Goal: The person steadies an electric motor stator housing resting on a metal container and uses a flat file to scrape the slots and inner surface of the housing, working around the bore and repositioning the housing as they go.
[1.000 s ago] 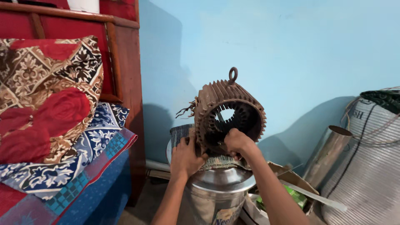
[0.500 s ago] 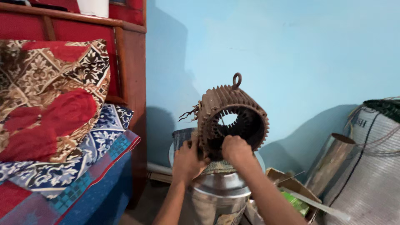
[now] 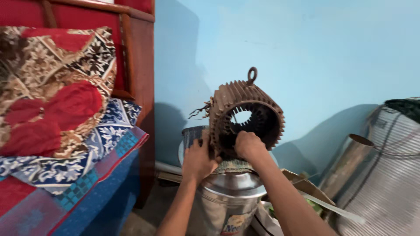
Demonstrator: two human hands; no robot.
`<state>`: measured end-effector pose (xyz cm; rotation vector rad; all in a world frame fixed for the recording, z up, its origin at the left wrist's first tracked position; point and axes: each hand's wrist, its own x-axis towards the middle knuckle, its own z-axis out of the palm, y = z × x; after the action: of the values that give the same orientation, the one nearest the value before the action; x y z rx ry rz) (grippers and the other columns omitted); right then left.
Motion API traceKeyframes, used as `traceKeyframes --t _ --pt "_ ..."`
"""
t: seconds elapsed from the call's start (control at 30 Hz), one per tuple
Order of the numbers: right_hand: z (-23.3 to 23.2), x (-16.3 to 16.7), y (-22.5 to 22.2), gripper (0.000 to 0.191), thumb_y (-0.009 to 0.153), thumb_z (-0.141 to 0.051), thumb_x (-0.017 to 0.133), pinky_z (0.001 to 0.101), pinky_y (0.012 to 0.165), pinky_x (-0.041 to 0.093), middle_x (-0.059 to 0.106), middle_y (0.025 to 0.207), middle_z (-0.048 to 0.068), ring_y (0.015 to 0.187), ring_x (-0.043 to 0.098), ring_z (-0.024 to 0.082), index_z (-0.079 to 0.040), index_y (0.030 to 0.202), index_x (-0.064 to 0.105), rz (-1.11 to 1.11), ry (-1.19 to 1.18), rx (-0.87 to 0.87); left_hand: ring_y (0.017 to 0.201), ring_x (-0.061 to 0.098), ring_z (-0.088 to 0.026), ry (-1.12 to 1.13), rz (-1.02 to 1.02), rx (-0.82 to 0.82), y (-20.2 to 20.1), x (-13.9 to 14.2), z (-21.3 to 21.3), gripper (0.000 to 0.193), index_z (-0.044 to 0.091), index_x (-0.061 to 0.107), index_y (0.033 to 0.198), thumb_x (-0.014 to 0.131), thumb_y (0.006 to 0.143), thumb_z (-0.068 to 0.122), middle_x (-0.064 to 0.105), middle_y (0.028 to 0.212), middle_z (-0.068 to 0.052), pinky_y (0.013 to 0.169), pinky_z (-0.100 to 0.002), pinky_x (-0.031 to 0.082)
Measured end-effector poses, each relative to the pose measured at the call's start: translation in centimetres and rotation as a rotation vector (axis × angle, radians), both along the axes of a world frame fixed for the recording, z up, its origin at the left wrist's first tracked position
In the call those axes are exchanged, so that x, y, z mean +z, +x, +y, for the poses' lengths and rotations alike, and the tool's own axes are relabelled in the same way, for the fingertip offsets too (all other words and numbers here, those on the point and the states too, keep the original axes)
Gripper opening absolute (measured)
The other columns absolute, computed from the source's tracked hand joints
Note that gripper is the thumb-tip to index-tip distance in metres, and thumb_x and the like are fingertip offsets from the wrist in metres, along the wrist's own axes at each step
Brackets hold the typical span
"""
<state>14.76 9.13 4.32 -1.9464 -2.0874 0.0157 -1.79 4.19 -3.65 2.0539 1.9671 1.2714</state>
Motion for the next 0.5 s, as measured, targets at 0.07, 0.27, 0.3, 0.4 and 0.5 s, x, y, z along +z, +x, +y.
traceKeyframes --t 0.07,0.27,0.3,0.4,0.5 --pt "-0.1 -0.6 0.4 0.024 0.09 -0.016 0.058 0.0527 0.094 0.057 0.069 0.116 0.025 0.11 0.069 0.043 -0.005 0.106 0.073 -0.007 0.012 0.01 0.117 0.056 -0.044 0.012 0.017 -0.005 0.0 0.0 0.1 0.102 0.011 0.033 0.156 0.082 0.072 0.042 0.055 0.127 -0.023 0.1 -0.052 0.043" --pt "-1.2 -2.8 3.0 0.024 0.093 -0.02 0.053 0.0525 0.093 0.057 0.072 0.109 0.021 0.105 0.072 0.04 -0.008 0.103 0.072 -0.205 0.105 0.112 0.119 0.055 -0.042 0.008 0.032 0.019 0.3 -0.2 0.4 0.088 0.011 0.047 0.143 0.085 0.071 0.042 0.054 0.131 -0.023 0.101 -0.052 0.042" --pt "-0.7 -2.8 2.7 0.023 0.094 -0.02 0.053 0.0524 0.089 0.058 0.072 0.106 0.02 0.102 0.072 0.04 -0.007 0.101 0.071 -0.207 0.176 0.159 0.12 0.056 -0.042 0.012 0.043 0.027 0.3 -0.2 0.4 0.086 0.011 0.048 0.143 0.084 0.072 0.043 0.055 0.131 -0.022 0.102 -0.051 0.042" --pt "0.3 -2.2 0.9 0.021 0.091 -0.018 0.053 0.0536 0.084 0.059 0.071 0.106 0.02 0.1 0.072 0.041 -0.007 0.096 0.07 -0.18 0.249 0.123 0.121 0.056 -0.041 -0.017 0.056 0.01 0.3 -0.1 0.1 0.086 0.012 0.047 0.145 0.082 0.073 0.043 0.056 0.13 -0.022 0.103 -0.05 0.043" --pt "-1.1 -1.8 0.2 0.022 0.093 -0.018 0.052 0.0539 0.084 0.059 0.072 0.108 0.02 0.101 0.071 0.041 -0.007 0.096 0.07 -0.13 0.185 0.102 0.12 0.056 -0.041 -0.066 0.066 0.02 0.0 0.3 -0.2 0.092 0.012 0.043 0.15 0.082 0.073 0.043 0.055 0.13 -0.022 0.103 -0.05 0.043"
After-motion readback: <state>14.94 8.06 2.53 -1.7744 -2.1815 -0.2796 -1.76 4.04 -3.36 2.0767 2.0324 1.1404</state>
